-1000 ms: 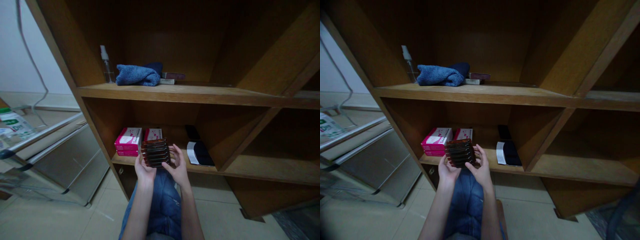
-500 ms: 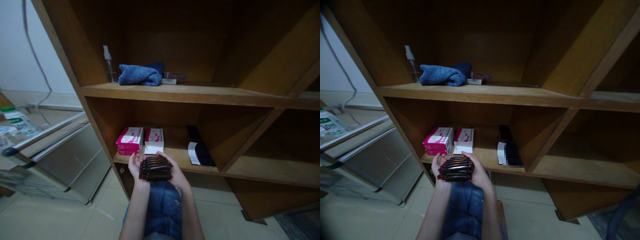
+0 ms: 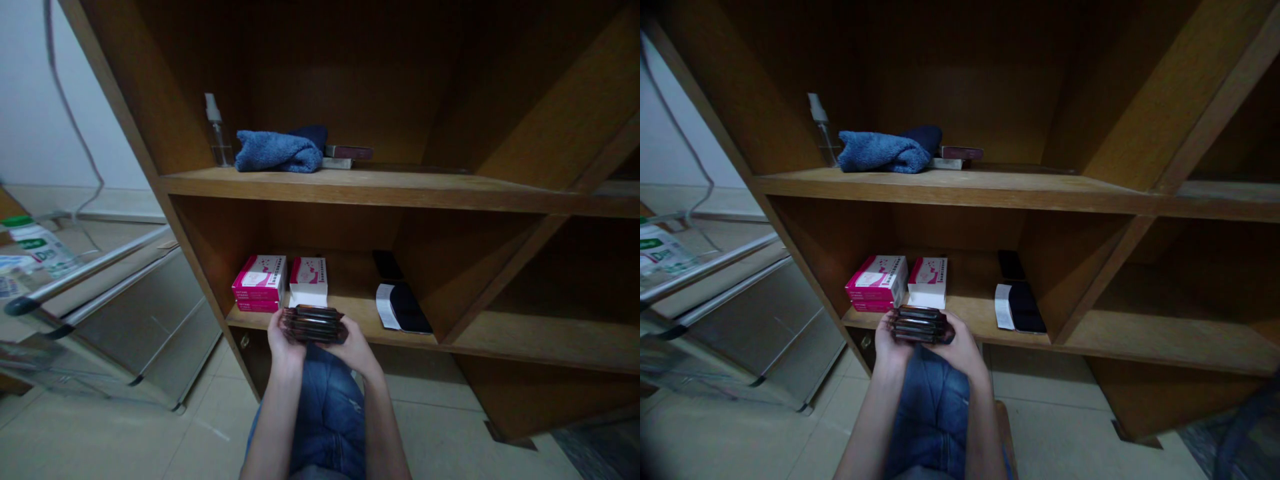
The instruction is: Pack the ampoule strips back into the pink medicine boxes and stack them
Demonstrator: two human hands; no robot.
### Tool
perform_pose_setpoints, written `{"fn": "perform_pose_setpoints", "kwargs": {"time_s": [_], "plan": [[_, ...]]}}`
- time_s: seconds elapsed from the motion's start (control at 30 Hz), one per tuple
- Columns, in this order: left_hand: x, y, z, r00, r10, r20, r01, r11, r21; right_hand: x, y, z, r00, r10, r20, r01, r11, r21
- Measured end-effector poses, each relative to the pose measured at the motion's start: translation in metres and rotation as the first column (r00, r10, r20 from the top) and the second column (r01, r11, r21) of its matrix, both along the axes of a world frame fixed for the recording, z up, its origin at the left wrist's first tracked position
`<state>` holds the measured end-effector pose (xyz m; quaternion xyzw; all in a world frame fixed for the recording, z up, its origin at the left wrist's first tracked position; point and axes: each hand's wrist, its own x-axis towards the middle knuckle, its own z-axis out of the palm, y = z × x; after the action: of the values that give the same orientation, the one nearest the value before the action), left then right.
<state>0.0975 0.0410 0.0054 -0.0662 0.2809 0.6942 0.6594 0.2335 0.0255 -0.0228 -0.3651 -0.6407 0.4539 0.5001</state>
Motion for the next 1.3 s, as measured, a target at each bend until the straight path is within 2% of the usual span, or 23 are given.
{"fn": "perform_pose_setpoints", "kwargs": {"time_s": [0.07,0.17,0.3,0.43,0.57,0.67,0.83,0.93,1.03,1.17,1.3], "plan": [[0.005,-0.002,0.007,1.000,0.018,0.016,-0.018,1.000,-0.025,-0.002,0.002,-0.003,0.996,-0.039,-0.076,0.032,0.996,-0.081],[0.010,-0.005,0.015,1.000,0.021,0.012,-0.021,0.999,-0.047,-0.003,0.006,-0.004,0.973,-0.103,-0.205,0.081,0.990,-0.116],[0.016,-0.009,0.019,0.998,-0.052,-0.038,0.050,0.997,-0.065,-0.003,0.012,-0.008,0.921,-0.245,-0.304,0.162,0.948,-0.272],[0.022,-0.011,0.020,0.989,-0.127,-0.073,0.117,0.985,-0.129,0.001,0.016,-0.016,0.876,-0.317,-0.365,0.135,0.885,-0.445],[0.024,-0.012,0.020,0.986,-0.156,-0.061,0.143,0.973,-0.181,0.005,0.017,-0.018,0.873,-0.332,-0.357,0.116,0.853,-0.509],[0.024,-0.011,0.018,0.987,-0.155,-0.046,0.145,0.973,-0.180,0.006,0.015,-0.015,0.879,-0.331,-0.344,0.130,0.860,-0.494],[0.026,-0.006,0.011,0.994,-0.101,-0.049,0.092,0.982,-0.162,0.008,0.011,-0.011,0.927,-0.252,-0.279,0.128,0.910,-0.394],[0.026,-0.005,0.005,0.998,-0.058,-0.006,0.057,0.992,-0.114,0.010,0.009,-0.009,0.948,-0.174,-0.266,0.091,0.951,-0.295],[0.024,-0.005,0.000,0.996,-0.045,0.074,0.055,0.988,-0.141,0.011,0.007,-0.007,0.961,-0.082,-0.263,0.034,0.983,-0.183],[0.022,-0.006,-0.001,0.992,-0.029,0.122,0.050,0.983,-0.177,0.012,0.004,-0.006,0.967,0.011,-0.253,-0.053,0.986,-0.160],[0.020,-0.005,0.002,0.993,0.006,0.117,0.018,0.978,-0.208,0.012,0.003,-0.010,0.983,0.057,-0.175,-0.078,0.990,-0.116]]}}
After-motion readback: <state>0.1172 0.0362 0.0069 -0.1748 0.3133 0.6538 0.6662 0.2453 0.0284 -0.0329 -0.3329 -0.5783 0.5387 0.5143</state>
